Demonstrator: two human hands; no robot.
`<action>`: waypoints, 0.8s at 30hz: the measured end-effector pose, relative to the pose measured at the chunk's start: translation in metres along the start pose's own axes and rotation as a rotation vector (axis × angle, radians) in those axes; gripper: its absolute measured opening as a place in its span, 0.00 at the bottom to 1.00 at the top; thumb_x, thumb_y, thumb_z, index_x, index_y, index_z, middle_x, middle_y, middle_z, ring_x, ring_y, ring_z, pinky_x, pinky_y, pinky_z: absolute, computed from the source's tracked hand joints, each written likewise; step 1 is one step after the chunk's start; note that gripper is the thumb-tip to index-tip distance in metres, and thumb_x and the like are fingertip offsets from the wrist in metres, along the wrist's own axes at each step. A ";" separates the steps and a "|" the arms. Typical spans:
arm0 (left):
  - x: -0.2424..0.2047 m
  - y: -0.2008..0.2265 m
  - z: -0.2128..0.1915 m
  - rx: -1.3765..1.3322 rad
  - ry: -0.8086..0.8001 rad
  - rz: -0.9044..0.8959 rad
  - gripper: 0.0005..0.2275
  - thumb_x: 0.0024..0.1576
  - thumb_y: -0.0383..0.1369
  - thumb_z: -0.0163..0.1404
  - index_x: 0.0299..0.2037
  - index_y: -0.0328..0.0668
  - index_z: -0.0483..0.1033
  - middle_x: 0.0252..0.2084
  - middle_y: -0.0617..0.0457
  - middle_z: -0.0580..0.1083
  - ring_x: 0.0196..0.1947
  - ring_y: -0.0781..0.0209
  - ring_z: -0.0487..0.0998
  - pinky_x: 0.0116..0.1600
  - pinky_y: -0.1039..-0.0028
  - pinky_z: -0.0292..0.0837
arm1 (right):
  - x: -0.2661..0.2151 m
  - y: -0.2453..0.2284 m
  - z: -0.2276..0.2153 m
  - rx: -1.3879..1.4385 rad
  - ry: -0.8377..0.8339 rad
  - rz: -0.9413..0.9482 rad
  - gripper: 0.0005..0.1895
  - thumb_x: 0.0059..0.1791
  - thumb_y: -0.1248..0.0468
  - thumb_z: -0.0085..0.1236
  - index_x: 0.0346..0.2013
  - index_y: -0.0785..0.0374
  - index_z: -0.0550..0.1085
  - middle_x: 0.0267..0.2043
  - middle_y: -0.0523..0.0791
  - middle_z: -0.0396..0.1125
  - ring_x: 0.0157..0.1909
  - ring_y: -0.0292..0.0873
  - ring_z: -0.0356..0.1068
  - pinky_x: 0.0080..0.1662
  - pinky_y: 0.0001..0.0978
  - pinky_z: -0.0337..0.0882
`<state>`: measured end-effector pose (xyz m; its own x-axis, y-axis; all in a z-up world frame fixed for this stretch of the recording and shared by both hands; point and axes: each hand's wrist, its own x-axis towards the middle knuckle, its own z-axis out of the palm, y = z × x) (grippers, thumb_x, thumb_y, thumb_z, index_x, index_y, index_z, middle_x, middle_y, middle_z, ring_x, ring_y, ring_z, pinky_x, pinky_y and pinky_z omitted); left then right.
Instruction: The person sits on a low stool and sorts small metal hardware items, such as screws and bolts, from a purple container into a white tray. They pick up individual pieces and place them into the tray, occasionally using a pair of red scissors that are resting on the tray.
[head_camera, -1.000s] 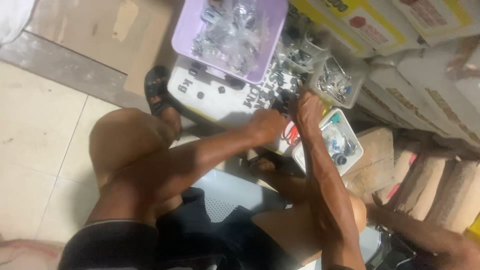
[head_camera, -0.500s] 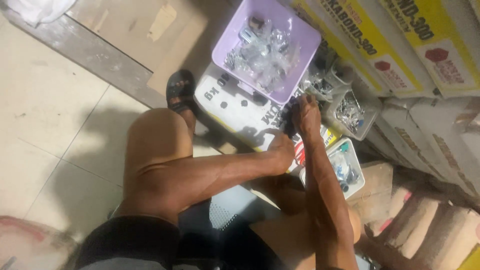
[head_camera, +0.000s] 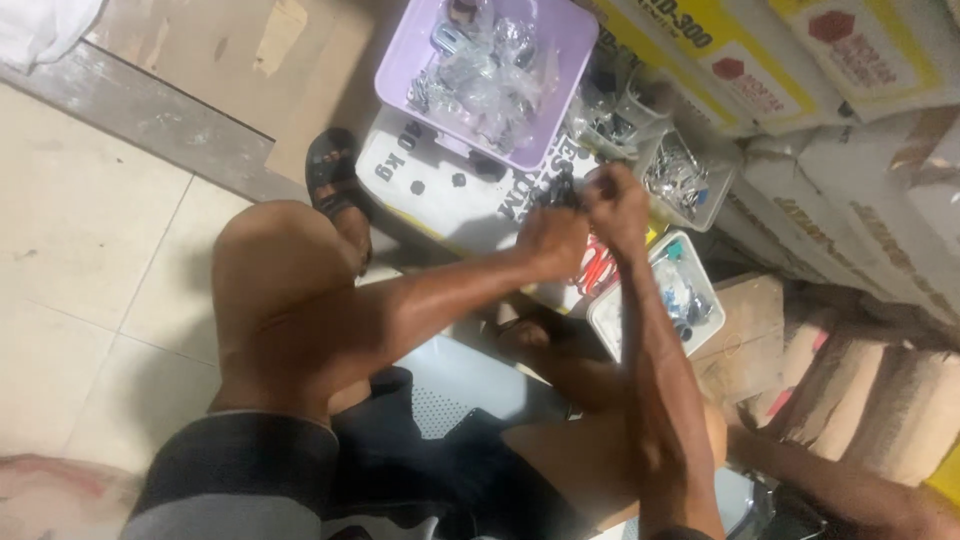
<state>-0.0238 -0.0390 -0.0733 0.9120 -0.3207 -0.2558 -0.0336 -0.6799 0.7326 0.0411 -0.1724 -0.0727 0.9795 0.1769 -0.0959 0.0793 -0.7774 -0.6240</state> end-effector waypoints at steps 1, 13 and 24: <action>-0.009 0.009 -0.029 0.009 -0.008 0.001 0.09 0.51 0.31 0.50 0.31 0.39 0.85 0.29 0.42 0.81 0.36 0.40 0.85 0.34 0.48 0.81 | -0.007 -0.022 -0.010 0.009 0.004 0.007 0.11 0.48 0.64 0.60 0.45 0.56 0.78 0.39 0.53 0.71 0.42 0.59 0.74 0.41 0.53 0.72; 0.018 0.027 -0.088 -0.472 0.374 -0.061 0.05 0.52 0.36 0.54 0.28 0.57 0.84 0.30 0.51 0.82 0.40 0.46 0.85 0.43 0.61 0.81 | -0.023 -0.103 -0.064 1.102 0.163 0.134 0.09 0.50 0.74 0.57 0.45 0.69 0.72 0.35 0.49 0.71 0.31 0.38 0.75 0.32 0.24 0.79; 0.021 0.037 -0.094 -0.588 0.304 0.063 0.06 0.53 0.26 0.53 0.30 0.43 0.84 0.31 0.44 0.82 0.36 0.45 0.86 0.39 0.61 0.82 | -0.009 -0.076 -0.063 1.168 0.174 0.174 0.07 0.53 0.64 0.60 0.42 0.63 0.72 0.30 0.44 0.68 0.27 0.37 0.72 0.30 0.26 0.74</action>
<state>0.0326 -0.0087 0.0082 0.9931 -0.0896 -0.0752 0.0597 -0.1649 0.9845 0.0378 -0.1531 0.0249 0.9795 -0.0305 -0.1993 -0.1854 0.2521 -0.9498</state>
